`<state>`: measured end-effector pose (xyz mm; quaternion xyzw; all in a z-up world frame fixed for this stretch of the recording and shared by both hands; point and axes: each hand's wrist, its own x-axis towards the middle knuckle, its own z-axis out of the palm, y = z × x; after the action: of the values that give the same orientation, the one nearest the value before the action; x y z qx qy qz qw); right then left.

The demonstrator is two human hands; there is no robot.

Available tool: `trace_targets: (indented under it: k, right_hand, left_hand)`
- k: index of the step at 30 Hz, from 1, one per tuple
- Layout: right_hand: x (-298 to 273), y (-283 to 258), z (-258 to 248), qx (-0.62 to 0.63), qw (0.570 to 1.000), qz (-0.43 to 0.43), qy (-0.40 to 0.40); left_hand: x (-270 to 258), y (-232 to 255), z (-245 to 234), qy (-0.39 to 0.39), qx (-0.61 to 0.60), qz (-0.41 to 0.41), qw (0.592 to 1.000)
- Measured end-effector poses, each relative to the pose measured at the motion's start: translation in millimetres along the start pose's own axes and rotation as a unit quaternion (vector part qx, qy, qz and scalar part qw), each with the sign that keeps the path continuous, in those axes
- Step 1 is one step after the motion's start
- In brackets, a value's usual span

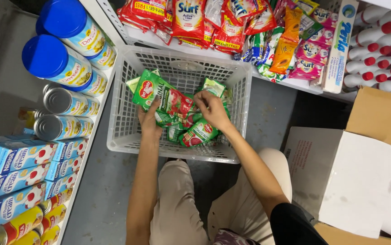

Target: The person takes green pouches of tomato sauce from a white plastic basket and places them on a white shelf next to bottles of Jack Daniel's. The person repeatedly picks up the pouches and arranges them in rows on the shelf.

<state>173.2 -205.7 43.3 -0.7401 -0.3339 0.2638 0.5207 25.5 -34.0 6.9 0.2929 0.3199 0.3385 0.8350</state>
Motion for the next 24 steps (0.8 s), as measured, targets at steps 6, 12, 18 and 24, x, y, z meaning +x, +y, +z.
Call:
trace_targets:
  k: [6, 12, 18, 24]
  right_hand:
    - [-1.1, -17.7, -18.6, 0.172, 0.967, -0.134, -0.132]
    - [-3.3, -30.0, -21.3, 0.05, 0.984, -0.1, -0.137]
    - [-2.1, -4.2, -13.4, 0.073, 0.989, -0.089, -0.095]
    - [5.1, -55.6, -30.7, -0.033, 0.963, -0.201, -0.175]
  left_hand:
    - [4.6, -3.0, -7.6, -0.035, -0.093, -0.165, 0.981]
    - [0.9, 13.1, 5.0, -0.001, 0.041, -0.202, 0.979]
    - [1.8, 13.2, 8.4, -0.016, 0.015, -0.15, 0.988]
    - [-9.1, 30.3, 32.2, -0.097, 0.153, -0.156, 0.971]
